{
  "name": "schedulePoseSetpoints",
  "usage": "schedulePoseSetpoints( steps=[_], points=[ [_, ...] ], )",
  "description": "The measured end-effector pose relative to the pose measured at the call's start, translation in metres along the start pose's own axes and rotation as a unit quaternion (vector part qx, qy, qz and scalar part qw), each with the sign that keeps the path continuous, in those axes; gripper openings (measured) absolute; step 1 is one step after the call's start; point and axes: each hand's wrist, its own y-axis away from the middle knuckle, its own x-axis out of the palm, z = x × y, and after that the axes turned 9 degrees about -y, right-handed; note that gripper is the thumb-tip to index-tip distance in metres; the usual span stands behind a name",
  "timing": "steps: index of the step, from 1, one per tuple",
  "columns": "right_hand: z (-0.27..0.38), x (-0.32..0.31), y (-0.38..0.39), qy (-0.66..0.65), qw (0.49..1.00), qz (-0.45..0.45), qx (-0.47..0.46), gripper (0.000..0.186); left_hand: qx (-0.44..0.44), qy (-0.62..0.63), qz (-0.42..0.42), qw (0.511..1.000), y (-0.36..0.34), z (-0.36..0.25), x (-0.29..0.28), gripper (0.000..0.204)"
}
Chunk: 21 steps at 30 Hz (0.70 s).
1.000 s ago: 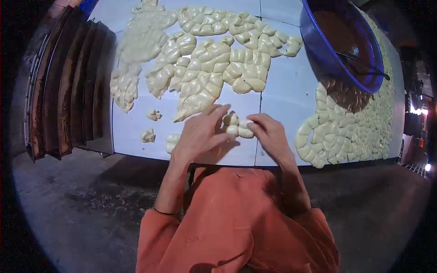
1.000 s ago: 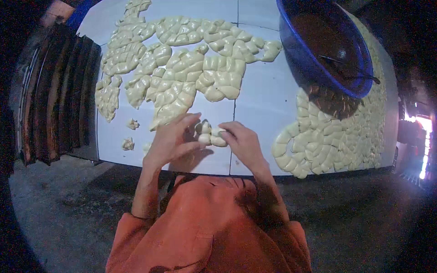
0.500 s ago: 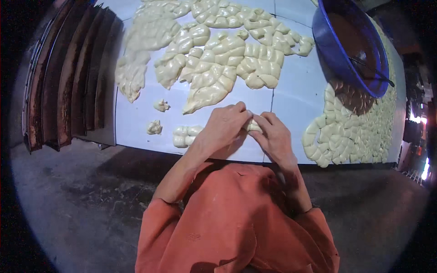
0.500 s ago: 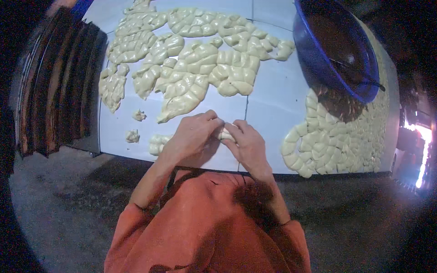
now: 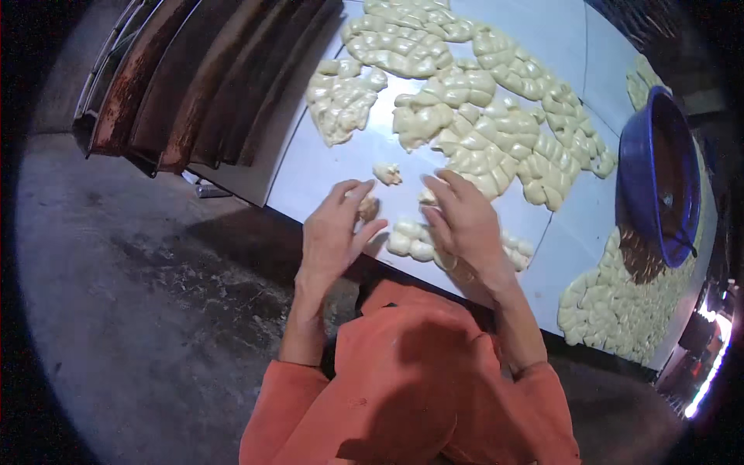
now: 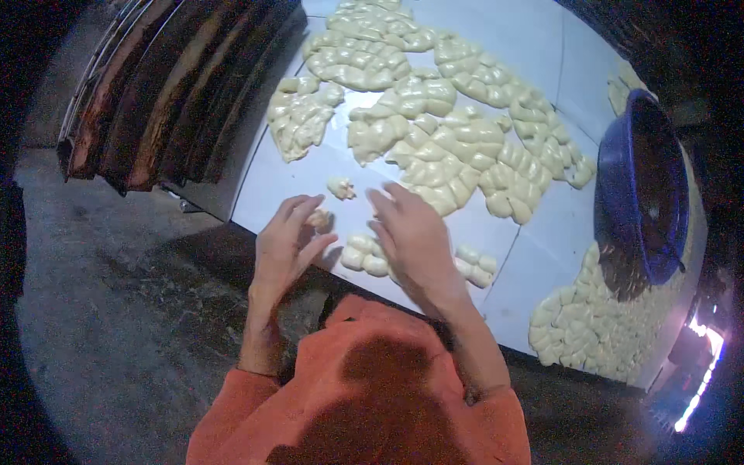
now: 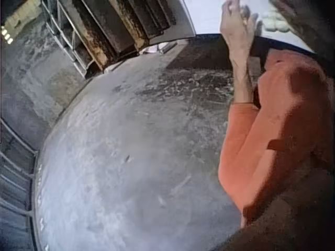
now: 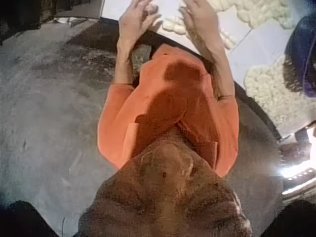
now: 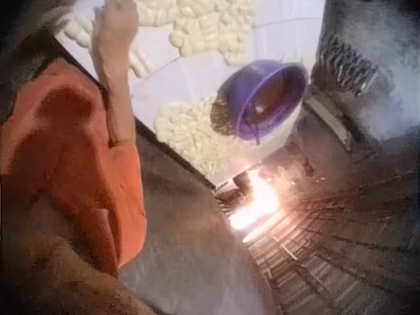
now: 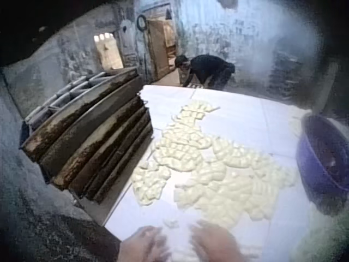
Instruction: The person shapes dough pieces by hand, arranges them into loaves on the table, and places the shaped dough loaves into metal baking pans.
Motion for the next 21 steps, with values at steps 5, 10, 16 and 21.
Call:
schedulePoseSetpoints(
  steps=[5,10,16,21],
  points=[
    [0.025,0.051,-0.041,-0.045,0.996,0.060,-0.055,0.041,-0.045,0.100,-0.009,0.994,0.011,0.047,0.012,0.034],
    [0.033,0.069,-0.040,-0.092,0.992,0.078,-0.032,0.047,-0.280,0.429,0.022,0.859,0.011,0.055,0.014,0.024],
    [0.040,0.074,-0.040,-0.521,0.799,0.073,0.291,0.045,-0.271,0.630,0.034,0.727,0.001,0.046,0.006,0.029],
    [0.032,0.059,-0.035,-0.439,0.846,0.034,0.302,0.024,-0.231,0.545,0.093,0.801,-0.005,0.035,-0.002,0.052]
  ],
)
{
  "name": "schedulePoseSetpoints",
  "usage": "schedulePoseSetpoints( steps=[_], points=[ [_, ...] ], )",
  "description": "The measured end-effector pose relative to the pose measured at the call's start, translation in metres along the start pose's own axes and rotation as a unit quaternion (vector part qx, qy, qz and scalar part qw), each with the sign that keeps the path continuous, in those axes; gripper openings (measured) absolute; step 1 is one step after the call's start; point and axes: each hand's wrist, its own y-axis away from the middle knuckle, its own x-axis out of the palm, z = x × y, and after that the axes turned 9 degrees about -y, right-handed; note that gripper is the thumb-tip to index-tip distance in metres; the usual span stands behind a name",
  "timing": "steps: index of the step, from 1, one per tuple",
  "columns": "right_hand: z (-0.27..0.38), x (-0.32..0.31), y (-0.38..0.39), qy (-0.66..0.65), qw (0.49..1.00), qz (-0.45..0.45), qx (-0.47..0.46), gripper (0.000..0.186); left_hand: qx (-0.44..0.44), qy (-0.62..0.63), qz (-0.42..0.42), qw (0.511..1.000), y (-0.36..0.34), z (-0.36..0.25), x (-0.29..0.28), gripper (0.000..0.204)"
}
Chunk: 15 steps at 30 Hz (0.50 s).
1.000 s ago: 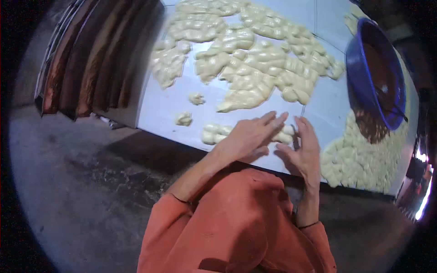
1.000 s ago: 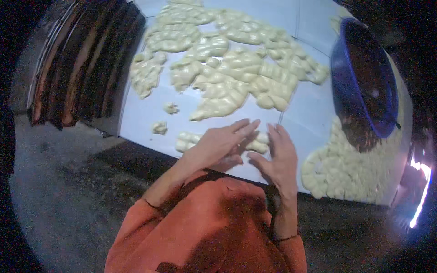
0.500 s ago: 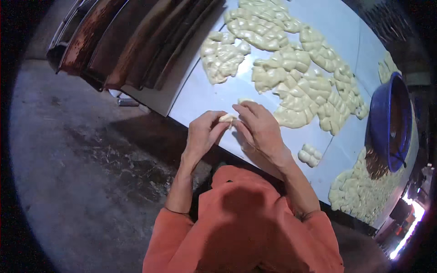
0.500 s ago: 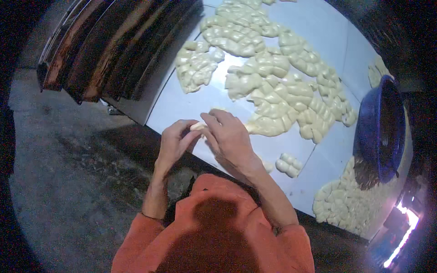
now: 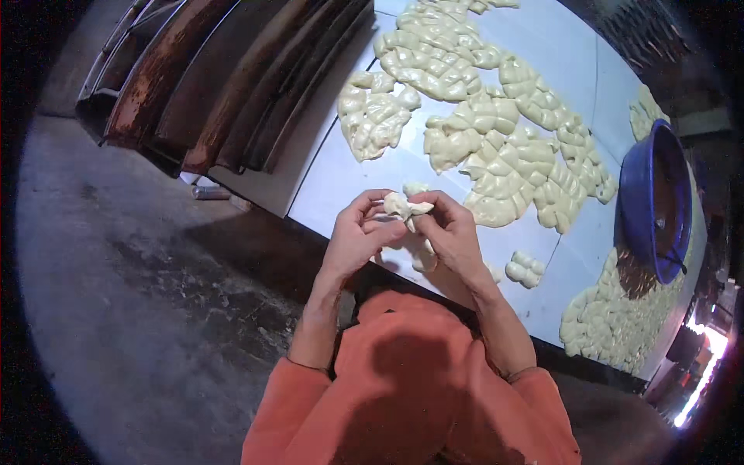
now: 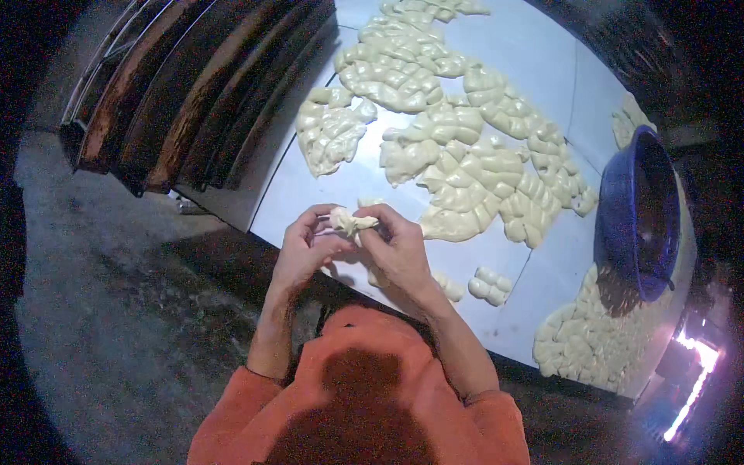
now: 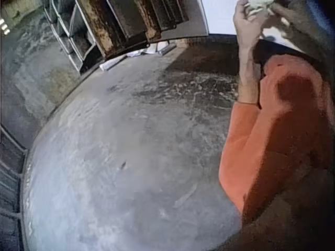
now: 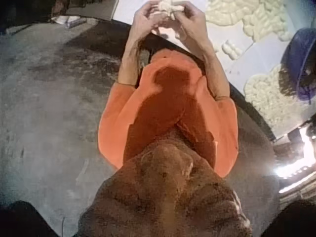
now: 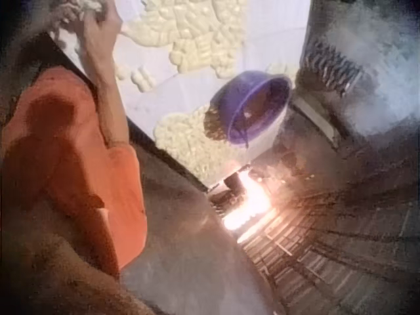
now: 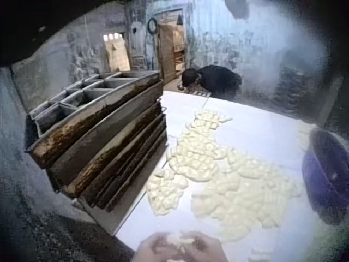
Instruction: The person shapes dough pieces by hand, arranges them into loaves on the table, and places the shaped dough loaves into metal baking pans.
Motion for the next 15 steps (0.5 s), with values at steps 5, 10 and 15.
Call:
schedulePoseSetpoints(
  steps=[5,10,15],
  points=[
    [0.016,-0.008,0.014,-0.131,0.991,0.016,0.026,0.022,0.032,-0.079,0.007,0.996,-0.012,-0.017,0.017,0.051],
    [0.019,-0.016,0.016,-0.250,0.965,-0.009,0.079,0.013,-0.028,-0.112,0.056,0.992,-0.014,-0.026,0.020,0.026],
    [0.016,-0.025,0.017,-0.273,0.958,-0.037,0.084,0.018,0.048,-0.081,0.065,0.993,-0.009,-0.021,0.024,0.029]
  ],
)
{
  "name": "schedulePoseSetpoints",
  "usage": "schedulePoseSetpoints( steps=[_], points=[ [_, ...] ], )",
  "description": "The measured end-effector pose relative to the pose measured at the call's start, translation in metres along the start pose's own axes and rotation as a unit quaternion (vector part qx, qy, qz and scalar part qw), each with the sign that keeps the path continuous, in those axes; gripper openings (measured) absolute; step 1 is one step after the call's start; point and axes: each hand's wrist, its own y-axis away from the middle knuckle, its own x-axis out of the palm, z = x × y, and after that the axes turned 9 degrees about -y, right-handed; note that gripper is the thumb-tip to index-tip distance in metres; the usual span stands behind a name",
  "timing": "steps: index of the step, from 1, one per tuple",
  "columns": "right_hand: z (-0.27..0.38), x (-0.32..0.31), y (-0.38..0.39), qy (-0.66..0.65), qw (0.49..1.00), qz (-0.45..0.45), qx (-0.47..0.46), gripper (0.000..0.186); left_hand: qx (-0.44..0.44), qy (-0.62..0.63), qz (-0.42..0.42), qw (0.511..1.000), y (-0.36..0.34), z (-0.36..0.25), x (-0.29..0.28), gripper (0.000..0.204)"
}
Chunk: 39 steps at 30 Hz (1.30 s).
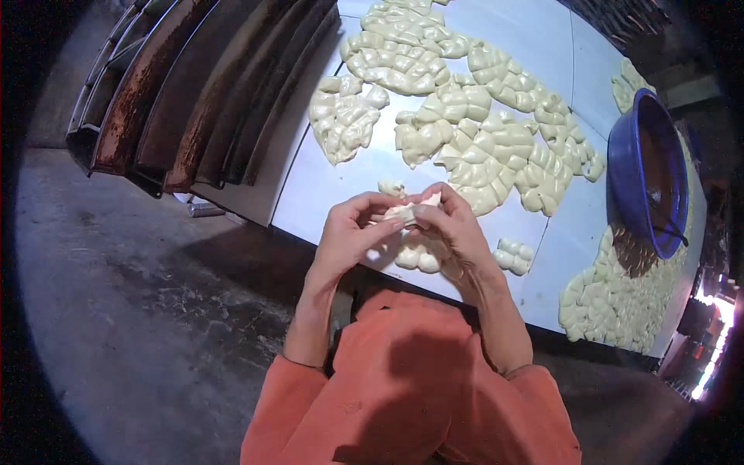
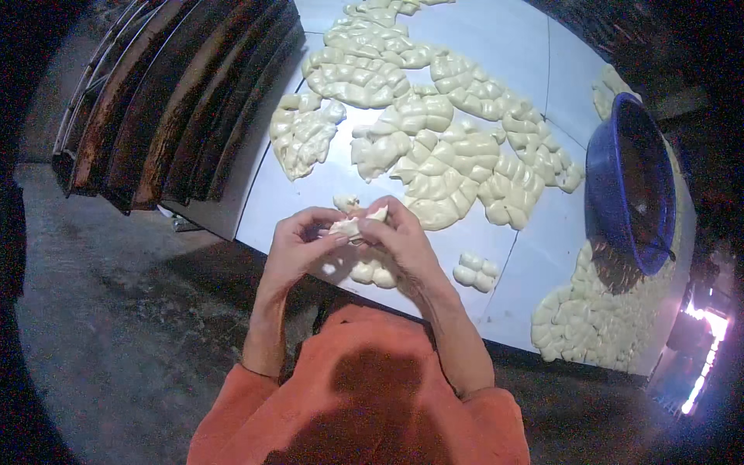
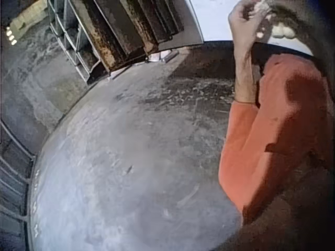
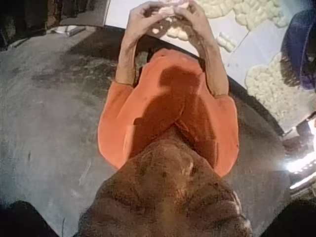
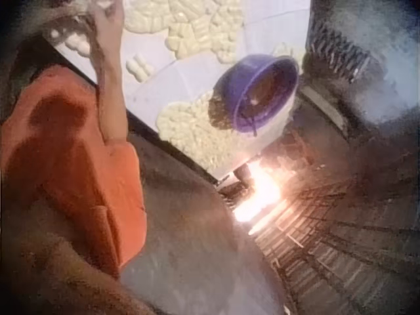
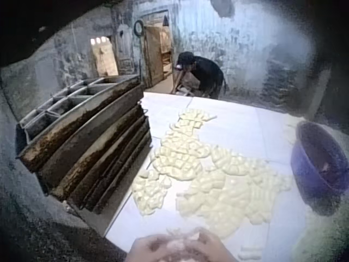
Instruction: The person shapes dough pieces by hand, arranges them into loaves on the table, and places the shaped dough loaves into metal baking pans.
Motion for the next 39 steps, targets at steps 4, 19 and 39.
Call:
schedulePoseSetpoints(
  steps=[4,19,39],
  points=[
    [0.008,0.007,0.006,-0.022,0.999,0.022,0.029,0.032,0.023,-0.116,-0.030,0.992,0.000,0.003,0.002,0.057],
    [0.005,-0.006,0.004,0.078,0.996,0.008,-0.048,0.015,-0.059,-0.060,-0.015,0.996,-0.001,0.008,-0.002,0.024],
    [0.018,-0.019,0.029,0.314,0.919,0.235,0.038,0.023,-0.033,0.031,-0.205,0.978,-0.009,0.033,-0.017,0.021]
  ],
)
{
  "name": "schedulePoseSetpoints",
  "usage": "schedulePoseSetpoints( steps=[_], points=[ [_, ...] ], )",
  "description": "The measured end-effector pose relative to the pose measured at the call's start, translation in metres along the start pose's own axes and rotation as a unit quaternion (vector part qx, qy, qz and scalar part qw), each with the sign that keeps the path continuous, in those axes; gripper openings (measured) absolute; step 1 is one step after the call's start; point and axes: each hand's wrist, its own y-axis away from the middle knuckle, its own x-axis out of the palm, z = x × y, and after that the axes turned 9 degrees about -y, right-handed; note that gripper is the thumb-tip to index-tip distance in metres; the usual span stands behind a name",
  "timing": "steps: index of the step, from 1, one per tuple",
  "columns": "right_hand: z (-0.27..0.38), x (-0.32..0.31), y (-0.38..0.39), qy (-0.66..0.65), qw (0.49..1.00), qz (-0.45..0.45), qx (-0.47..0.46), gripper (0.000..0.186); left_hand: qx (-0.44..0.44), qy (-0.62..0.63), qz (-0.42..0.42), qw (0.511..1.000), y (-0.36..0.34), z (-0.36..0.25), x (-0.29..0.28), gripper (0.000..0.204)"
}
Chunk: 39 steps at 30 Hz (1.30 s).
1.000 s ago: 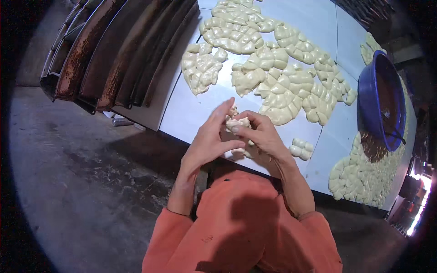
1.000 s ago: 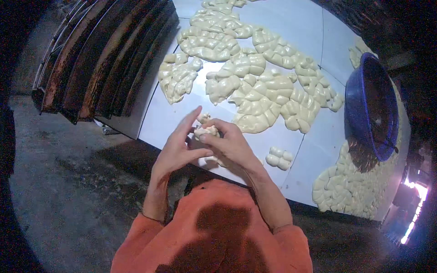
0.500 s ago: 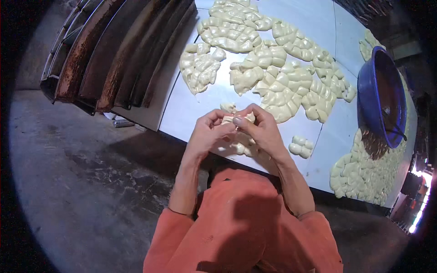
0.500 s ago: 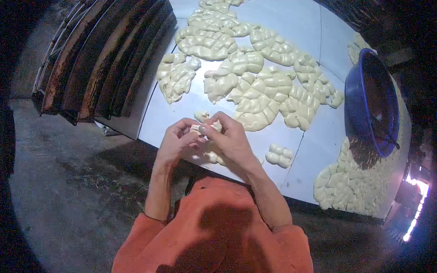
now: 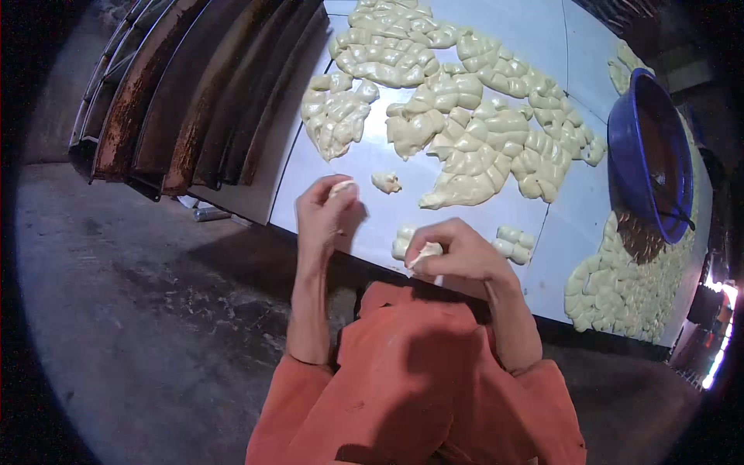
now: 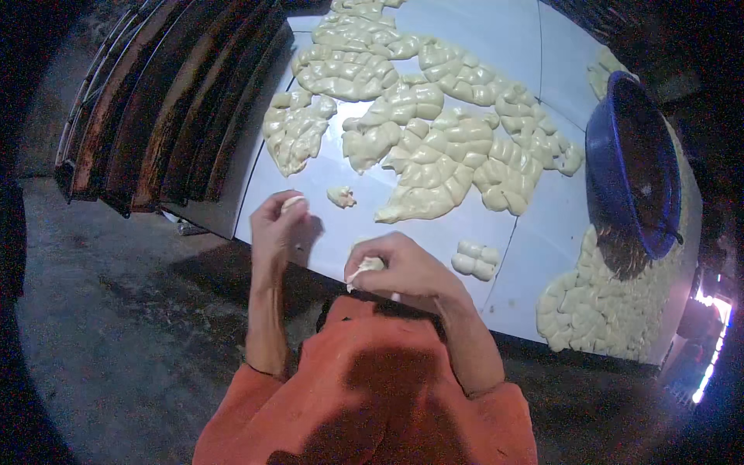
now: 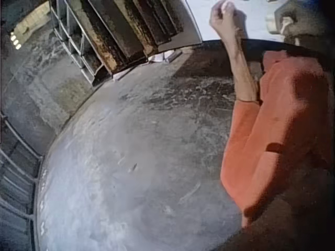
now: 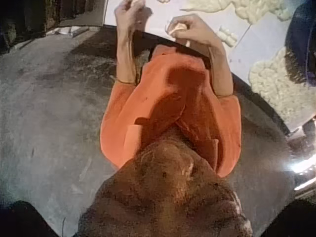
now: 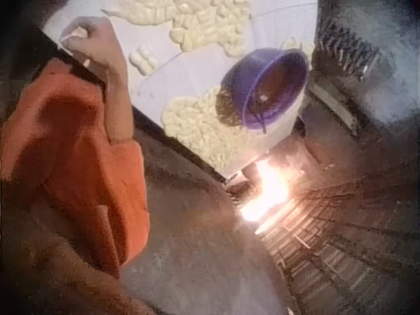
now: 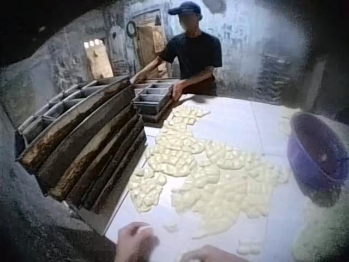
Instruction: The person shapes dough pieces by hand, arranges them into loaves on the table, and places the shaped dough loaves into metal baking pans.
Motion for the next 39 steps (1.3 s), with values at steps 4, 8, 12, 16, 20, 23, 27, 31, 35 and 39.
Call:
schedulePoseSetpoints(
  steps=[4,8,12,16,20,23,27,31,35,39],
  points=[
    [0.000,0.003,0.008,-0.288,0.922,-0.256,-0.033,0.039,0.176,-0.390,-0.008,0.904,0.001,0.019,-0.008,0.031],
    [-0.014,-0.018,0.012,-0.255,0.911,-0.318,-0.060,0.040,0.253,-0.672,0.020,0.696,0.008,0.046,0.007,0.066],
    [-0.006,-0.019,0.028,-0.315,0.899,-0.290,-0.094,0.042,0.231,-0.578,0.056,0.781,0.008,0.040,-0.002,0.118],
    [-0.008,-0.020,0.035,-0.276,0.897,-0.321,-0.126,0.040,0.290,-0.542,0.022,0.789,0.022,-0.002,0.021,0.123],
    [-0.015,-0.022,0.042,-0.267,0.896,-0.329,-0.134,0.034,0.270,-0.302,0.157,0.901,0.039,-0.038,0.083,0.076],
    [-0.020,-0.033,0.056,-0.251,0.901,-0.327,-0.136,0.031,0.160,-0.180,0.215,0.946,0.043,-0.040,0.125,0.036],
    [-0.040,-0.053,0.074,-0.019,0.866,-0.461,-0.195,0.031,0.129,-0.141,0.246,0.950,0.043,-0.031,0.147,0.035],
    [-0.041,-0.069,0.102,-0.075,0.835,-0.488,-0.242,0.039,0.171,-0.043,0.242,0.954,0.060,-0.039,0.191,0.066],
    [-0.022,-0.072,0.124,-0.174,0.822,-0.423,-0.340,0.033,0.411,-0.005,0.242,0.879,0.066,-0.045,0.251,0.092],
    [0.004,-0.075,0.160,-0.402,0.775,-0.324,-0.365,0.020,0.427,0.117,0.243,0.863,0.079,-0.020,0.318,0.093]
  ],
)
